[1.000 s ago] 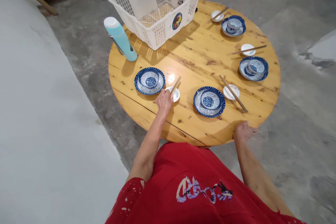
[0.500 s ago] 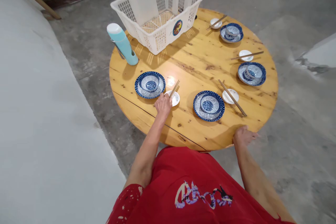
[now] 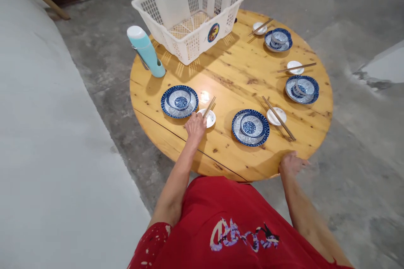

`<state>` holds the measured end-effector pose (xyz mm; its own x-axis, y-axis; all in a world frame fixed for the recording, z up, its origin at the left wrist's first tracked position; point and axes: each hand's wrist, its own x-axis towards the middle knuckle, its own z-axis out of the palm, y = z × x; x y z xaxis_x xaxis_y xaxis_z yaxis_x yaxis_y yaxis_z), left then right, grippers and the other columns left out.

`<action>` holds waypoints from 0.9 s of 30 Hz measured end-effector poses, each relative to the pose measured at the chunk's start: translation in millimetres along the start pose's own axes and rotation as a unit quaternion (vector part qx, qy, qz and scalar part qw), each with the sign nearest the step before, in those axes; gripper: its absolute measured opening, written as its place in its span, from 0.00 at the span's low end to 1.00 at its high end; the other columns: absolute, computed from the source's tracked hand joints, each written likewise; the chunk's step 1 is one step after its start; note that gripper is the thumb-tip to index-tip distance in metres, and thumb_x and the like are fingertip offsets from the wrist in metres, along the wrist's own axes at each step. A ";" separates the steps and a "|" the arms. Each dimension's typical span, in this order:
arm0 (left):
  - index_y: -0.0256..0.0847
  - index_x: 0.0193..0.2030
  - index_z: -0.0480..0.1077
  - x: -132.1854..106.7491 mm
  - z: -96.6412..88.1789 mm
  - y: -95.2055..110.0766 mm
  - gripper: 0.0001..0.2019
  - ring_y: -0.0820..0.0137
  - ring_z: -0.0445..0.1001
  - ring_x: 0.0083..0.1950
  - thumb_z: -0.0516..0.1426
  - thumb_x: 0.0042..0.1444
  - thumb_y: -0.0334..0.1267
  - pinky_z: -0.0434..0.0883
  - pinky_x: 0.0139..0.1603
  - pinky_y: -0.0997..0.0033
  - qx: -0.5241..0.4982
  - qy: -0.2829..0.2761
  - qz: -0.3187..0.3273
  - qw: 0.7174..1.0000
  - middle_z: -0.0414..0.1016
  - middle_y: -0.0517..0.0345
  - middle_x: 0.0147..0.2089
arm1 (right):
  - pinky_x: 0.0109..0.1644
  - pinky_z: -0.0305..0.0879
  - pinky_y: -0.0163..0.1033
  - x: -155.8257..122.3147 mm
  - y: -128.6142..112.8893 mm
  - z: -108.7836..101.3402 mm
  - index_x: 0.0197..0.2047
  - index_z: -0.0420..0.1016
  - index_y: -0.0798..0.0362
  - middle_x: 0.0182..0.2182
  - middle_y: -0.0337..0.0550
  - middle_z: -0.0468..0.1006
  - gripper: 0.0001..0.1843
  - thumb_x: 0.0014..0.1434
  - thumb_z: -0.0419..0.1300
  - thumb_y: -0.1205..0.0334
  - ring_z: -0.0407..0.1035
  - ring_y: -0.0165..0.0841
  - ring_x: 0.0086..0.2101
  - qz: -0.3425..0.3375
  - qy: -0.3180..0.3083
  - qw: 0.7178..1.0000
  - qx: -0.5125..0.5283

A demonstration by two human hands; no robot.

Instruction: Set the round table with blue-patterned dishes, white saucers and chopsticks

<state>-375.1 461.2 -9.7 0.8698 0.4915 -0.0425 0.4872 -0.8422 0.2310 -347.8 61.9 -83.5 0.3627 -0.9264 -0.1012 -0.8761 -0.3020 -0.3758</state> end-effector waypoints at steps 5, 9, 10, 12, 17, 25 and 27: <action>0.41 0.48 0.74 -6.3 -13.1 -12.6 0.17 0.61 0.75 0.45 0.51 0.67 0.49 0.65 0.41 0.69 -0.063 0.082 -0.009 0.995 0.75 0.48 0.47 | 0.58 0.68 0.61 2.6 2.3 2.1 0.63 0.56 0.57 0.54 0.66 0.67 0.29 0.64 0.54 0.50 0.70 0.55 0.55 -0.004 0.005 1.000 -0.006; 0.40 0.41 0.75 -13.2 -15.2 -57.4 0.15 0.68 0.73 0.40 0.49 0.68 0.44 0.64 0.42 0.72 -0.147 0.208 -0.083 0.963 0.77 0.54 0.40 | 0.58 0.68 0.59 5.6 4.0 3.3 0.63 0.56 0.60 0.53 0.66 0.68 0.29 0.66 0.52 0.50 0.71 0.53 0.54 -0.011 0.003 1.000 -0.014; 0.39 0.39 0.74 -15.4 -12.7 -71.7 0.16 0.69 0.72 0.38 0.49 0.68 0.43 0.63 0.42 0.73 -0.163 0.232 -0.114 0.952 0.77 0.55 0.38 | 0.58 0.68 0.59 6.1 4.1 3.7 0.62 0.57 0.60 0.53 0.66 0.68 0.29 0.66 0.51 0.50 0.71 0.53 0.54 -0.011 0.003 1.000 -0.016; 0.38 0.35 0.73 -20.9 -4.1 -98.6 0.18 0.71 0.69 0.34 0.46 0.69 0.42 0.62 0.39 0.73 -0.187 0.254 -0.184 0.931 0.76 0.56 0.33 | 0.57 0.68 0.59 6.5 3.9 4.0 0.62 0.58 0.60 0.53 0.66 0.68 0.28 0.67 0.51 0.49 0.71 0.53 0.54 -0.012 0.003 1.000 -0.018; 0.37 0.35 0.74 -37.1 27.2 -128.3 0.20 0.72 0.68 0.31 0.45 0.69 0.41 0.60 0.35 0.72 -0.236 0.239 -0.255 0.907 0.74 0.57 0.30 | 0.59 0.68 0.58 3.5 2.1 0.7 0.63 0.57 0.58 0.55 0.66 0.68 0.28 0.67 0.52 0.50 0.70 0.53 0.55 0.001 -0.001 1.000 -0.015; 0.41 0.31 0.74 -43.3 46.4 -123.8 0.19 0.71 0.71 0.33 0.47 0.68 0.41 0.58 0.36 0.71 -0.210 0.247 -0.238 0.916 0.77 0.55 0.31 | 0.61 0.66 0.60 -0.2 2.1 -2.6 0.61 0.57 0.55 0.56 0.66 0.67 0.26 0.66 0.53 0.50 0.68 0.54 0.58 -0.004 0.008 1.000 -0.015; 0.41 0.31 0.74 -43.1 45.6 -124.2 0.19 0.71 0.71 0.33 0.47 0.69 0.41 0.58 0.36 0.71 -0.199 0.235 -0.234 0.922 0.77 0.55 0.32 | 0.60 0.68 0.60 1.2 3.0 -1.6 0.60 0.58 0.54 0.56 0.65 0.67 0.24 0.66 0.53 0.50 0.68 0.53 0.57 -0.006 0.005 1.000 -0.017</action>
<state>-469.5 534.5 -80.9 0.3959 0.9014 0.1751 0.6526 -0.4103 0.6370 -350.5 59.5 -83.3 0.3700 -0.9249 -0.0873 -0.8824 -0.3204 -0.3446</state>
